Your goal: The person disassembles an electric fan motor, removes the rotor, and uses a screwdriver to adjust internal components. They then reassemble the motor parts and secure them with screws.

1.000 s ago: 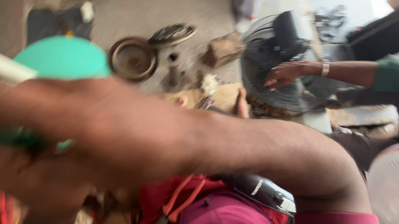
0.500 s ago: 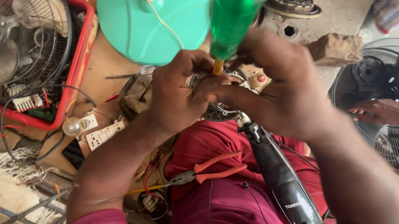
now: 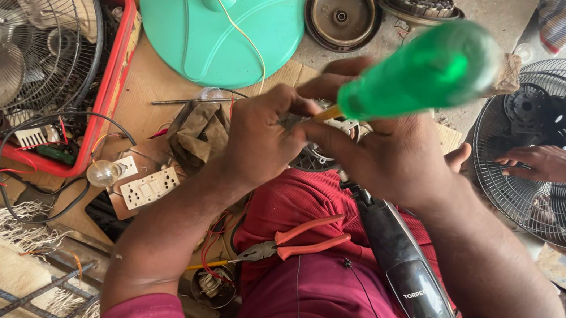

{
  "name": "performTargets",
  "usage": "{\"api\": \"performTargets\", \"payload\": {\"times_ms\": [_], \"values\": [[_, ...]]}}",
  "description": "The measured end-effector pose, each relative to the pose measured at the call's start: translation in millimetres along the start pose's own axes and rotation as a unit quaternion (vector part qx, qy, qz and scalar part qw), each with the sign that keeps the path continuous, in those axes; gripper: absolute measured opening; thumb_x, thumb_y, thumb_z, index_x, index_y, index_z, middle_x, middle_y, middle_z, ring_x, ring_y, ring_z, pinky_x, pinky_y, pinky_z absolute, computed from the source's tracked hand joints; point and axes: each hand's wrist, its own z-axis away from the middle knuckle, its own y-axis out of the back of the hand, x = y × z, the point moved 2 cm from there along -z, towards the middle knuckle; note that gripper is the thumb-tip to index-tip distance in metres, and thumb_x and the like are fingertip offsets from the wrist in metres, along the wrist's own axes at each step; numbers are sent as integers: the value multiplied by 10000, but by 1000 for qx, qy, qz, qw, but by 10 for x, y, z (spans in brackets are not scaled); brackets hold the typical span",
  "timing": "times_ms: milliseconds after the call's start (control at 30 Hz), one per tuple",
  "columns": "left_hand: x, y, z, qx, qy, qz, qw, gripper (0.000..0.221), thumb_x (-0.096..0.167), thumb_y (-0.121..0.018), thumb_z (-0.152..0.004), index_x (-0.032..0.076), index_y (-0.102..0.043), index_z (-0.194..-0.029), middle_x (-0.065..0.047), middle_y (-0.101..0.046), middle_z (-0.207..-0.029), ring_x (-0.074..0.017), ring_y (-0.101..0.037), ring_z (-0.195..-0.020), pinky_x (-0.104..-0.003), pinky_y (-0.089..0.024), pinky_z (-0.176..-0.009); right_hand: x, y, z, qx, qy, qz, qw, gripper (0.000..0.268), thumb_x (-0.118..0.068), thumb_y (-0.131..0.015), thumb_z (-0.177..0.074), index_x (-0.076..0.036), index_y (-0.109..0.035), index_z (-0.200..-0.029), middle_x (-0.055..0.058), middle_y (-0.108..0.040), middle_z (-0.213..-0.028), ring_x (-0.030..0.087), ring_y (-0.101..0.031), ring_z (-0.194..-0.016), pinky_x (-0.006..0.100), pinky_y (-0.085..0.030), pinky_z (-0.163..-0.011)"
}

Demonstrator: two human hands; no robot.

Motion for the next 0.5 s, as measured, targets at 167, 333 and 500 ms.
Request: {"api": "performTargets", "payload": {"times_ms": [167,333,500], "values": [[-226,-65,124,24,-24,20,999,468,19,-813,-773,-23,-587,-1181,-216,-636,-1209,-306,-644,-1143,-371,-560,-922,119,18,95,31,-134,-142,980,266,-89,-794,-916,-80,-681,-1157,56,-740,-1132,151,-751,-1028,283,-624,-825],[-730,-257,270,14,34,-49,998,348,-81,-699,-863,-25,-677,-1206,-195,-705,-1231,-314,-685,-1179,-380,-544,-1016,285,-66,275,38,-171,-383,907,294,-4,-641,-988,-49,-577,-1271,59,-666,-1299,161,-657,-1257,307,-593,-1071],[-1048,-377,409,4,64,-25,998,324,-85,-685,-884,-28,-713,-1201,-164,-736,-1173,-268,-735,-1076,-337,-581,-917,349,-6,366,49,-171,-142,974,408,55,-770,-933,-46,-610,-1294,123,-714,-1182,209,-689,-1167,354,-594,-1006]]}}
